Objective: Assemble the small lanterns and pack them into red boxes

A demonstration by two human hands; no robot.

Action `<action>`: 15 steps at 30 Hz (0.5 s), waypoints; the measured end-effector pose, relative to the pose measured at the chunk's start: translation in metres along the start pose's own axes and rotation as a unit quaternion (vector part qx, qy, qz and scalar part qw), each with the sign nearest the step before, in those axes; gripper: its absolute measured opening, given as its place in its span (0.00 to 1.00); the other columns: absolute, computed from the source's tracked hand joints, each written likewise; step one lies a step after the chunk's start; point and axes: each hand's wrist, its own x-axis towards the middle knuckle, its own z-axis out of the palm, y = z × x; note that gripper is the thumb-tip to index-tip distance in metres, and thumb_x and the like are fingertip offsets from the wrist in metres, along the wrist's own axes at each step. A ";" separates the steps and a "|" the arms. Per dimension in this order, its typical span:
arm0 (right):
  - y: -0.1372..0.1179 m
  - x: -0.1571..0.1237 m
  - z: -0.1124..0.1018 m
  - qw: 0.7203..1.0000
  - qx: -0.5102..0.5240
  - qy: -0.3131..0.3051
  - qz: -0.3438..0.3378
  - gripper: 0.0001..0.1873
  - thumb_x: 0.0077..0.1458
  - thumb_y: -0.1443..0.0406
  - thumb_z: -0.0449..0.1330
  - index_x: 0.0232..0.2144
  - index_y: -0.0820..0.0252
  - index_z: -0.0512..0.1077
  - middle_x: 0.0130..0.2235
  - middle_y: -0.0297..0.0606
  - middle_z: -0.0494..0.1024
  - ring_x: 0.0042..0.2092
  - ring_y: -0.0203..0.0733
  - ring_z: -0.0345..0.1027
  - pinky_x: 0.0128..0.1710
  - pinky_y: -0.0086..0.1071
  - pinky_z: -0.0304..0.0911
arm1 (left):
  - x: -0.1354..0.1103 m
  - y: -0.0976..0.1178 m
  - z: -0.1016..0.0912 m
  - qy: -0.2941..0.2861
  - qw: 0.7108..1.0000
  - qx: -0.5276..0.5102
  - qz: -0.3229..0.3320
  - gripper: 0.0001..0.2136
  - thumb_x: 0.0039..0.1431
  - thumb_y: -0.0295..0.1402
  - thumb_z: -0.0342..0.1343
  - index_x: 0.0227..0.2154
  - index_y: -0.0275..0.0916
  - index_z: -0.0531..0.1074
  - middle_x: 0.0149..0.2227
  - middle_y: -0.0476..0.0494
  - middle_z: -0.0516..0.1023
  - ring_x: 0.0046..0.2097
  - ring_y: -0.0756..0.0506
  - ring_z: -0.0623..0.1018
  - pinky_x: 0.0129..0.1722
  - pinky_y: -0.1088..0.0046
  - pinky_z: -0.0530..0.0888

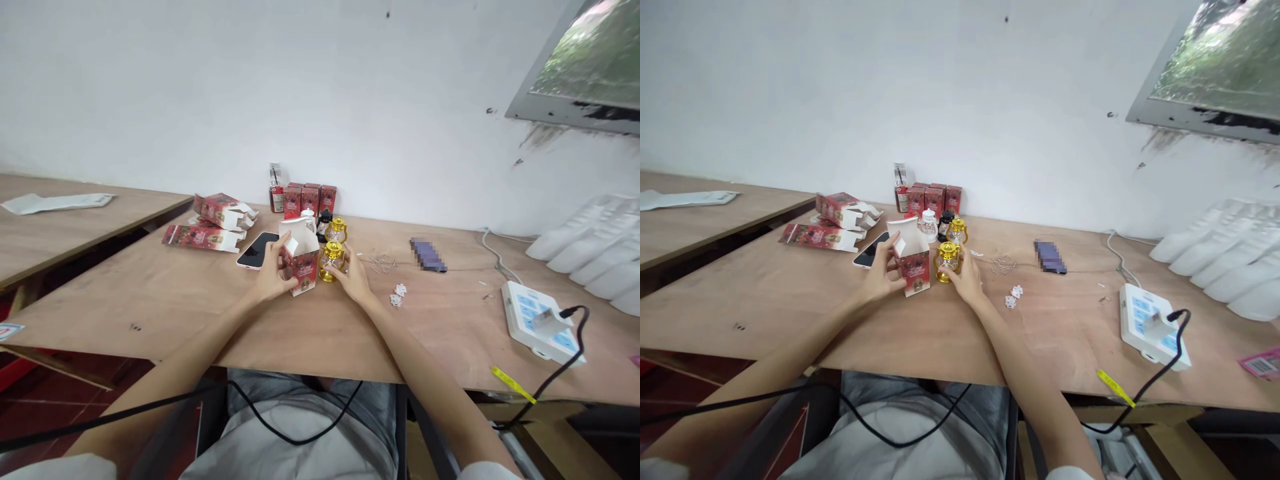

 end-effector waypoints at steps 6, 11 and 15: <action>-0.004 0.005 -0.009 0.997 -0.060 -0.035 -0.044 0.29 0.41 0.48 0.67 0.40 0.62 0.70 0.40 0.44 0.75 0.41 0.48 0.69 0.42 0.40 0.65 | -0.001 -0.001 0.001 -0.006 1.000 0.006 0.017 0.40 0.40 0.29 0.63 0.58 0.48 0.53 0.49 0.45 0.56 0.46 0.46 0.69 0.44 0.64 0.74; -0.007 0.004 -0.014 0.998 -0.043 -0.001 -0.047 0.29 0.39 0.49 0.68 0.38 0.61 0.70 0.36 0.43 0.77 0.39 0.49 0.70 0.40 0.42 0.65 | 0.001 0.003 -0.002 -0.026 0.999 0.044 0.005 0.44 0.39 0.31 0.65 0.61 0.48 0.52 0.44 0.46 0.57 0.39 0.49 0.68 0.43 0.62 0.74; -0.017 0.008 -0.019 0.982 0.124 0.139 0.040 0.29 0.36 0.49 0.68 0.37 0.60 0.69 0.35 0.41 0.77 0.38 0.46 0.72 0.42 0.41 0.67 | 0.000 0.006 -0.002 -0.030 0.998 0.050 -0.006 0.46 0.34 0.30 0.67 0.60 0.47 0.54 0.47 0.44 0.58 0.43 0.45 0.69 0.46 0.56 0.72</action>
